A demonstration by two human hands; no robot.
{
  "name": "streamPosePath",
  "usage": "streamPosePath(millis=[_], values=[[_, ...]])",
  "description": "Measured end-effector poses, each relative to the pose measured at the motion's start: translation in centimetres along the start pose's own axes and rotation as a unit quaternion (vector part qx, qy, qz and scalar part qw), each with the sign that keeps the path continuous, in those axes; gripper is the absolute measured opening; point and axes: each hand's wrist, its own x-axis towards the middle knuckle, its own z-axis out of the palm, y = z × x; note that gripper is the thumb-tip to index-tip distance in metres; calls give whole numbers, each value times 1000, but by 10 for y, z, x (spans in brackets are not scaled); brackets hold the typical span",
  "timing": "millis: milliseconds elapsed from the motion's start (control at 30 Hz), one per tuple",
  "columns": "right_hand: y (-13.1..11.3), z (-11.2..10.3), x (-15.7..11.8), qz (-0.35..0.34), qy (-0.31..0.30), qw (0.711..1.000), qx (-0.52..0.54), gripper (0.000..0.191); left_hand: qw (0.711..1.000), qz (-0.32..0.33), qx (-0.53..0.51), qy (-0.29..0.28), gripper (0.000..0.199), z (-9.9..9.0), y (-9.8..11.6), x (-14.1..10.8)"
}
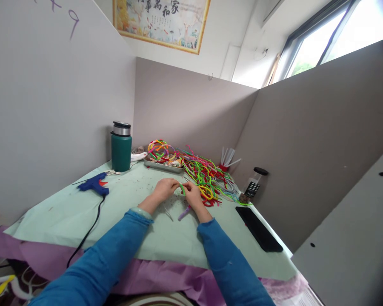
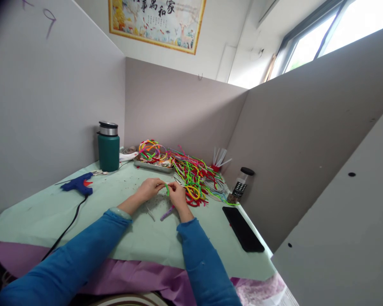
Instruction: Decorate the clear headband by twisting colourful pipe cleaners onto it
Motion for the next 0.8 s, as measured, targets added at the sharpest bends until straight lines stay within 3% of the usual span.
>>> streamPosePath(millis=[167, 300, 367, 433, 533, 600, 700, 800], values=[[-1, 2, -2, -16, -7, 1000, -3, 16, 989, -101, -104, -9, 25, 1, 1, 4], [-5, 2, -6, -38, -7, 999, -23, 15, 925, -231, -294, -71, 30, -3, 4, 4], [-7, 1, -7, -39, -17, 999, -19, 15, 893, -259, -359, -86, 30, -5, 4, 2], [-10, 0, -8, -25, -31, 999, -3, 16, 883, -259, -382, -89, 30, -6, 4, 1], [-12, -1, -7, -3, -48, 999, 5, 19, 893, -254, -356, -102, 30, -3, 2, 2], [-11, -1, -6, -1, -50, 998, -27, 22, 919, -244, -290, -106, 30, 1, 1, 3], [-6, -1, -5, -18, -39, 993, -109, 26, 973, -178, -134, -67, 27, 5, 0, 5], [-3, -1, -4, -36, -14, 988, -151, 24, 987, -145, -54, -30, 29, 7, 0, 6]])
